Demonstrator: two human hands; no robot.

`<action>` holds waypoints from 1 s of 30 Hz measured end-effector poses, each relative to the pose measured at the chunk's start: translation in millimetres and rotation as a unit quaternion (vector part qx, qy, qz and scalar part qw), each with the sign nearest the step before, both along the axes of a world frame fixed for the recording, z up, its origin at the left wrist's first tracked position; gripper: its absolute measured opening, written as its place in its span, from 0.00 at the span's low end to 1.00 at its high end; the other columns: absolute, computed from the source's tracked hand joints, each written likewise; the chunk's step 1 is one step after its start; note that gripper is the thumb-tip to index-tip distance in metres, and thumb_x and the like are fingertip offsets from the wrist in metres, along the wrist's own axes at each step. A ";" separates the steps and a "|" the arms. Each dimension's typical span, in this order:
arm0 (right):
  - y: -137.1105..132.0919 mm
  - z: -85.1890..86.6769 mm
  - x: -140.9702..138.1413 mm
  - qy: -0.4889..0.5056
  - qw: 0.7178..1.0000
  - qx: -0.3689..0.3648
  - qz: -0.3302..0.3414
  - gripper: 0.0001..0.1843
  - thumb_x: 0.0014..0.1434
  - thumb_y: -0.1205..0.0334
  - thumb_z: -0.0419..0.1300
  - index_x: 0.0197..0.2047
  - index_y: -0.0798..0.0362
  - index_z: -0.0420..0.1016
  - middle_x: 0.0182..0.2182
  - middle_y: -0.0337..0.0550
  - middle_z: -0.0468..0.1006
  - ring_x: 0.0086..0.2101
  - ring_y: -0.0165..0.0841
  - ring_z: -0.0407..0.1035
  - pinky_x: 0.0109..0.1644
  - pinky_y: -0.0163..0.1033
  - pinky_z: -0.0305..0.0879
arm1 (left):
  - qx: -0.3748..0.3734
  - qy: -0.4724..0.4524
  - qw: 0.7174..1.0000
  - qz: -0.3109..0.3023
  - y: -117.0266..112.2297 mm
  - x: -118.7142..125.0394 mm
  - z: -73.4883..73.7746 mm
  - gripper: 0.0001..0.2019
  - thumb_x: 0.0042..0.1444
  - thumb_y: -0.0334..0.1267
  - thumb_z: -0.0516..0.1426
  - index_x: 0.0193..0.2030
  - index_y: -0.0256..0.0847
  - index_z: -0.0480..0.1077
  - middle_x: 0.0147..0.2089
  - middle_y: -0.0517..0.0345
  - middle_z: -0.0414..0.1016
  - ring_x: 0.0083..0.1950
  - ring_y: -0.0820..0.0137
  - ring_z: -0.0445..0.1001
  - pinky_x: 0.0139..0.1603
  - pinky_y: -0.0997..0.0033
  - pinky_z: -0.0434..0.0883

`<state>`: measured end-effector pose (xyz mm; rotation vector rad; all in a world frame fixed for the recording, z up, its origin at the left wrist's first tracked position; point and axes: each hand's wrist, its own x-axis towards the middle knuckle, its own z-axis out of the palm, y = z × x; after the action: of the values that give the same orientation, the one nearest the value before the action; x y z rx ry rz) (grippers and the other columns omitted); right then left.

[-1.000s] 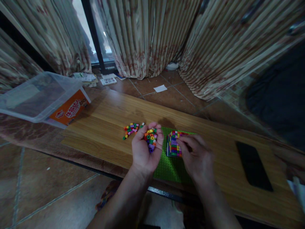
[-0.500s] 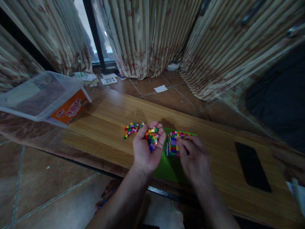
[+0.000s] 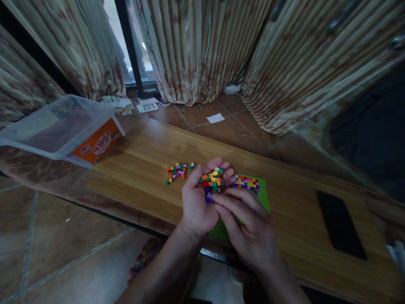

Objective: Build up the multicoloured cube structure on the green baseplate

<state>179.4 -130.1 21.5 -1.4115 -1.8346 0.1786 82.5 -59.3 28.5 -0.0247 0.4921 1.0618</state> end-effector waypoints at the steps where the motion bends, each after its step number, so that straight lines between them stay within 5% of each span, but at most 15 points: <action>1: 1.0 0.4 -0.8 -0.008 1.000 -0.016 0.006 0.13 0.64 0.68 0.58 0.49 0.47 0.78 0.43 0.43 0.77 0.44 0.33 0.72 0.46 0.40 0.72 | -0.003 -0.001 1.000 -0.010 -0.4 -0.1 0.4 0.18 0.64 0.43 0.49 0.39 0.33 0.77 0.41 0.47 0.79 0.42 0.66 0.78 0.53 0.63 0.72; 13: 4.2 -2.9 4.1 0.008 0.999 -0.052 -0.012 0.09 0.65 0.65 0.57 0.45 0.47 0.79 0.40 0.41 0.77 0.42 0.33 0.74 0.45 0.39 0.73 | -0.009 -0.007 0.999 -0.050 -7.4 8.3 -4.2 0.14 0.61 0.37 0.51 0.39 0.33 0.77 0.41 0.49 0.79 0.43 0.69 0.78 0.55 0.68 0.70; 25: 13.3 -15.8 41.9 0.137 0.977 -0.014 -0.162 0.06 0.60 0.57 0.63 0.39 0.44 0.82 0.40 0.41 0.77 0.41 0.35 0.73 0.44 0.43 0.72 | -0.066 0.007 0.995 0.079 7.2 -2.7 -8.3 0.10 0.57 0.33 0.54 0.35 0.34 0.77 0.34 0.51 0.78 0.36 0.71 0.77 0.48 0.67 0.75; 30: 18.7 -29.3 55.5 0.110 0.981 -0.058 -0.151 0.07 0.59 0.55 0.63 0.38 0.44 0.82 0.48 0.44 0.74 0.49 0.38 0.70 0.53 0.50 0.68 | -0.067 0.006 0.993 0.101 10.6 -6.1 -9.9 0.11 0.58 0.33 0.53 0.34 0.33 0.77 0.33 0.52 0.78 0.35 0.72 0.77 0.45 0.69 0.75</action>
<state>234.9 -111.3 -7.8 -1.6613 -1.4308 0.2775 76.4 -48.7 18.7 -0.1901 0.5809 1.2250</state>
